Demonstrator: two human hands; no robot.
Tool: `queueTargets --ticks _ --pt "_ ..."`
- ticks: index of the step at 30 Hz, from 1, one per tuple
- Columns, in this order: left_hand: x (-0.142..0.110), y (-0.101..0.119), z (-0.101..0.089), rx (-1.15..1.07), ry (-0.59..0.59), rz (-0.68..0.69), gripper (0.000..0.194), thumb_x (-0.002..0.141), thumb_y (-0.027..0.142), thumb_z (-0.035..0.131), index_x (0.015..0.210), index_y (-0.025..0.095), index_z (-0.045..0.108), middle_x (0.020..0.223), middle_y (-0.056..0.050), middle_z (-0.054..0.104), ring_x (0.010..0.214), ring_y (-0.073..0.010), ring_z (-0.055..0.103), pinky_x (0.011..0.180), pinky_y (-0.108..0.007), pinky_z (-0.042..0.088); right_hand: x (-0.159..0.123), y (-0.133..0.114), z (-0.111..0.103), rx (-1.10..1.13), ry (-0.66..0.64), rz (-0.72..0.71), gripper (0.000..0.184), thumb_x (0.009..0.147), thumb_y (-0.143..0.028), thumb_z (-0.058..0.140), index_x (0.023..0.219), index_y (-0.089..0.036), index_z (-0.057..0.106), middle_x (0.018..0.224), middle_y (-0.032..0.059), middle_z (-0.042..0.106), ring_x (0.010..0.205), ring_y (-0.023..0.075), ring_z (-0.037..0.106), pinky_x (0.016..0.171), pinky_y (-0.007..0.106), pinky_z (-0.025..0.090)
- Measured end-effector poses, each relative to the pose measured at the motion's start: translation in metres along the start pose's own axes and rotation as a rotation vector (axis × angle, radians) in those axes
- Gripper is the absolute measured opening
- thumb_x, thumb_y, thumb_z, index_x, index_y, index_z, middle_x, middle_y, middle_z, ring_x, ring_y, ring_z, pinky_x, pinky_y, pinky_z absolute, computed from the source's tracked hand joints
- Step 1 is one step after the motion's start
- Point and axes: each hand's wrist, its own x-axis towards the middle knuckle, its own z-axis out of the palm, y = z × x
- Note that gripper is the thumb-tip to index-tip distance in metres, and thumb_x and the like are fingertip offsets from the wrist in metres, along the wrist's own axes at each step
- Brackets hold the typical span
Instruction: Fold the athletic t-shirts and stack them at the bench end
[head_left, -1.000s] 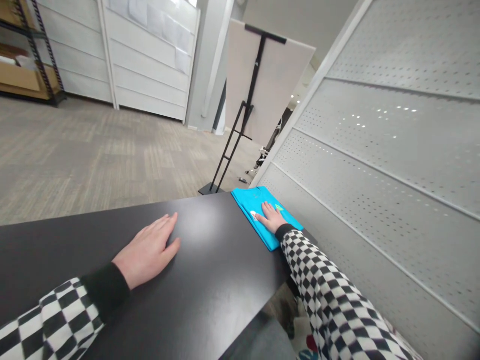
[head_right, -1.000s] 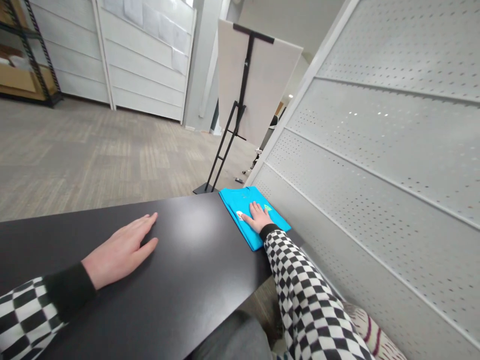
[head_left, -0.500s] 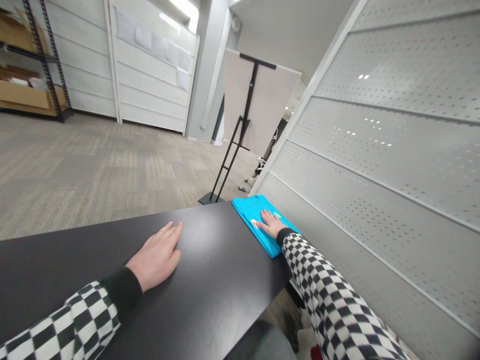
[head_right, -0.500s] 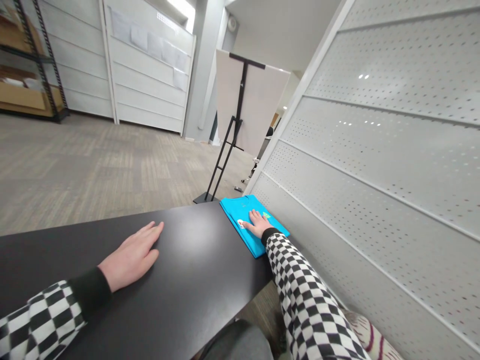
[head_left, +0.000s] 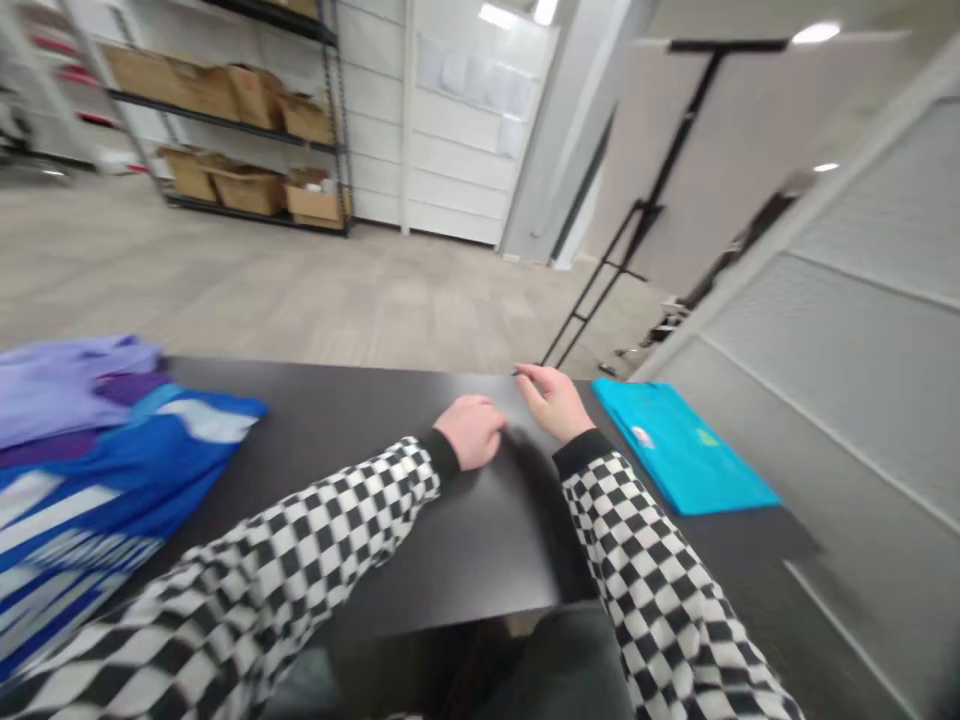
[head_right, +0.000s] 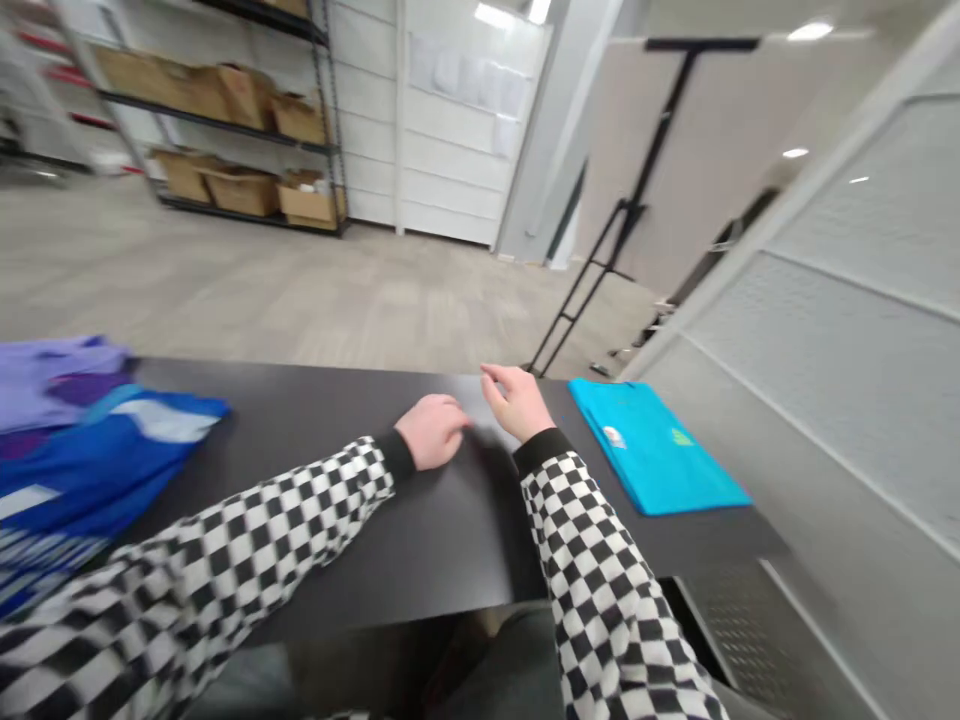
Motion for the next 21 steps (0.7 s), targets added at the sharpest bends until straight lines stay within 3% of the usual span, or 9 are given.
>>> queueTargets --ticks 3,5,7,10,13,15,16,18,21 --pt "-0.032 0.006 -0.015 0.077 0.036 0.126 0.03 0.094 0.021 0.061 0.111 0.02 0.086 0.106 -0.014 0.084 0.117 -0.0318 0.071 0.109 -0.052 0.052 -0.007 -0.025 0.047 0.049 0.059 -0.001 0.051 0.102 -0.043 0.046 0.122 -0.018 0.086 0.117 0.016 0.085 0.11 0.0328 0.079 0.105 0.048 0.06" --pt "-0.068 0.005 -0.028 0.117 0.083 0.191 0.029 0.096 0.023 0.061 0.112 0.02 0.084 0.103 -0.012 0.084 0.113 -0.0297 0.07 0.107 -0.05 0.05 -0.01 -0.02 0.06 0.087 0.048 -0.05 0.047 0.097 -0.043 0.052 0.116 -0.02 0.087 0.111 0.0154 0.086 0.105 0.0344 0.079 0.102 0.051 0.06" --pt "-0.114 0.003 -0.051 0.159 0.161 0.145 0.03 0.096 0.023 0.061 0.115 0.021 0.084 0.103 -0.01 0.084 0.11 -0.0277 0.071 0.107 -0.048 0.049 -0.011 -0.008 0.062 0.141 0.042 -0.012 0.043 0.092 -0.047 0.057 0.109 -0.023 0.088 0.104 0.0154 0.085 0.099 0.0369 0.079 0.097 0.055 0.06" --pt "-0.196 -0.002 -0.098 0.268 0.325 -0.169 0.032 0.097 0.021 0.057 0.116 0.022 0.083 0.106 -0.009 0.084 0.105 -0.026 0.072 0.108 -0.046 0.05 -0.014 0.009 0.052 0.263 0.056 0.198 0.042 0.089 -0.054 0.063 0.104 -0.026 0.089 0.091 0.0158 0.083 0.082 0.0364 0.076 0.08 0.053 0.059" --pt "-0.27 -0.02 -0.139 0.528 0.479 -0.749 0.032 0.104 0.029 0.053 0.122 0.022 0.08 0.118 -0.014 0.08 0.114 -0.0315 0.071 0.109 -0.05 0.052 -0.014 0.018 0.045 0.334 0.112 0.306 0.04 0.091 -0.054 0.066 0.109 -0.027 0.089 0.09 0.0186 0.083 0.075 0.0337 0.073 0.072 0.051 0.054" --pt "-0.306 -0.039 -0.155 0.664 0.298 -1.034 0.048 0.103 0.05 0.062 0.139 0.022 0.074 0.131 -0.018 0.074 0.121 -0.041 0.067 0.105 -0.057 0.054 -0.013 0.02 0.046 0.367 0.111 0.3 0.039 0.091 -0.052 0.067 0.108 -0.026 0.09 0.091 0.02 0.082 0.076 0.0325 0.073 0.073 0.05 0.052" --pt "-0.319 -0.048 -0.16 0.673 0.184 -1.084 0.05 0.103 0.053 0.061 0.141 0.022 0.073 0.133 -0.019 0.073 0.121 -0.0421 0.067 0.104 -0.057 0.055 -0.013 0.02 0.047 0.379 0.1 0.298 0.039 0.09 -0.051 0.067 0.107 -0.025 0.089 0.09 0.0201 0.082 0.076 0.0321 0.073 0.073 0.05 0.052" --pt "-0.335 -0.062 -0.17 0.609 0.058 -1.055 0.044 0.107 0.048 0.055 0.136 0.021 0.075 0.131 -0.018 0.074 0.12 -0.0394 0.069 0.106 -0.055 0.056 -0.013 0.018 0.052 0.392 0.074 0.305 0.039 0.088 -0.05 0.065 0.104 -0.023 0.089 0.088 0.0187 0.082 0.075 0.031 0.073 0.074 0.049 0.051" --pt "-0.332 -0.061 -0.189 0.381 0.205 -0.842 0.041 0.111 0.044 0.049 0.125 0.019 0.078 0.124 -0.015 0.078 0.119 -0.0328 0.071 0.113 -0.049 0.055 -0.016 0.014 0.058 0.393 0.049 0.334 0.041 0.087 -0.048 0.062 0.105 -0.022 0.088 0.081 0.0112 0.08 0.071 0.0277 0.071 0.073 0.044 0.052"
